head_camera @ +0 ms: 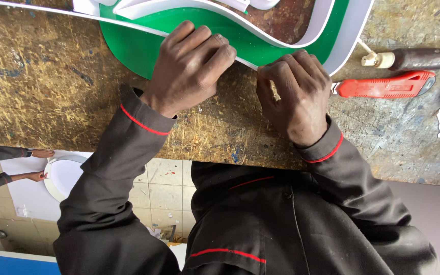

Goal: The person applies glue from a white bottle onto the edges of a green and white sign letter and presses a white strip along the glued edge to secure it. The person repeats this process along the curves of the letter on a wooden workbench.

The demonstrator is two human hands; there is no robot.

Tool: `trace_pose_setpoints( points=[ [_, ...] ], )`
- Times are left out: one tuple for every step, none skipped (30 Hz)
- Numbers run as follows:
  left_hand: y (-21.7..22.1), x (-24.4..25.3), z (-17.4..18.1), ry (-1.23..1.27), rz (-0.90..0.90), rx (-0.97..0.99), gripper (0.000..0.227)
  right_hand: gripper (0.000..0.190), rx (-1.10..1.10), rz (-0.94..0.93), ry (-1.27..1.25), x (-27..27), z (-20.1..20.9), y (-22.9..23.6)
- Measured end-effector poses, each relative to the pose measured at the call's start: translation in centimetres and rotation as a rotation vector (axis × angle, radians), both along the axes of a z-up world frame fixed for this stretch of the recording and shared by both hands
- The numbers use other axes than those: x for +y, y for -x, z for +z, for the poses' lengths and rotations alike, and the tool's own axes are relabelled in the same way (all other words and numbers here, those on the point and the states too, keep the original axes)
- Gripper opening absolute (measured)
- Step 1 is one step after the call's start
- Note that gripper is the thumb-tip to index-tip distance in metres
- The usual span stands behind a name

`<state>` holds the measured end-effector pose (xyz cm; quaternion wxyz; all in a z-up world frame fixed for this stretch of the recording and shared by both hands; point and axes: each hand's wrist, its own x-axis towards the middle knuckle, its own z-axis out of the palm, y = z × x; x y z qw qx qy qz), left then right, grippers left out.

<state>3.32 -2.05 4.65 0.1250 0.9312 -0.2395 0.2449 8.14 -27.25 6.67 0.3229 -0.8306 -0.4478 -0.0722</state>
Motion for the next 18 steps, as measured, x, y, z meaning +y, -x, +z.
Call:
trace_pose_setpoints(
  points=[
    [-0.1,0.0,0.0,-0.001,0.001,0.004,0.025,0.028,0.011,0.006,-0.007,0.0,0.0,-0.1],
    [-0.2,-0.1,0.2,0.000,-0.002,0.006,0.025,0.028,0.012,0.004,-0.006,0.0,0.0,-0.1],
    [-0.2,-0.2,0.4,-0.013,-0.005,0.003,0.022,0.026,0.037,0.007,-0.018,0.0,0.0,-0.1],
    [-0.2,-0.3,0.5,-0.026,-0.008,0.001,0.019,0.024,0.062,0.011,-0.031,0.0,-0.1,-0.1],
    [0.0,-0.3,0.3,-0.024,-0.009,0.004,0.019,0.024,0.065,0.010,-0.029,0.1,0.0,-0.1],
    [0.2,-0.4,0.1,-0.020,-0.006,0.026,0.014,0.024,0.063,0.009,-0.040,0.2,0.0,-0.1],
    [0.4,-0.4,-0.1,-0.017,-0.001,0.051,0.010,0.023,0.064,0.010,-0.052,0.2,0.0,0.0],
    [0.5,-0.6,0.1,-0.016,-0.001,0.055,0.010,0.023,0.068,0.009,-0.051,0.2,0.0,0.0],
    [0.6,-0.7,0.3,-0.016,0.009,0.075,0.011,0.024,0.076,0.011,-0.051,0.2,-0.1,0.0],
    [0.7,-0.8,0.5,-0.016,0.018,0.095,0.013,0.024,0.084,0.013,-0.050,0.2,0.0,0.0],
    [0.9,-1.1,0.6,-0.015,0.017,0.097,0.013,0.024,0.086,0.011,-0.050,0.2,-0.1,0.0],
    [1.0,-1.4,0.7,0.007,0.052,0.129,0.019,0.023,0.078,0.012,-0.055,0.2,-0.1,-0.1],
    [1.2,-1.6,0.7,0.030,0.088,0.161,0.024,0.023,0.071,0.014,-0.060,0.2,-0.1,0.0],
    [1.3,-1.8,0.7,0.031,0.088,0.164,0.024,0.023,0.074,0.014,-0.059,0.2,-0.1,0.0],
    [1.4,-2.0,0.7,0.045,0.110,0.182,0.027,0.022,0.081,0.008,-0.063,0.2,-0.2,0.1],
    [1.5,-2.2,0.7,0.059,0.132,0.200,0.030,0.022,0.089,0.001,-0.067,0.3,-0.2,0.1],
    [1.7,-2.3,0.6,0.057,0.133,0.202,0.030,0.022,0.091,0.001,-0.069,0.2,-0.2,0.1],
    [1.8,-2.4,0.6,0.091,0.142,0.214,0.029,0.021,0.090,0.006,-0.066,0.2,-0.1,0.1]
  ],
)
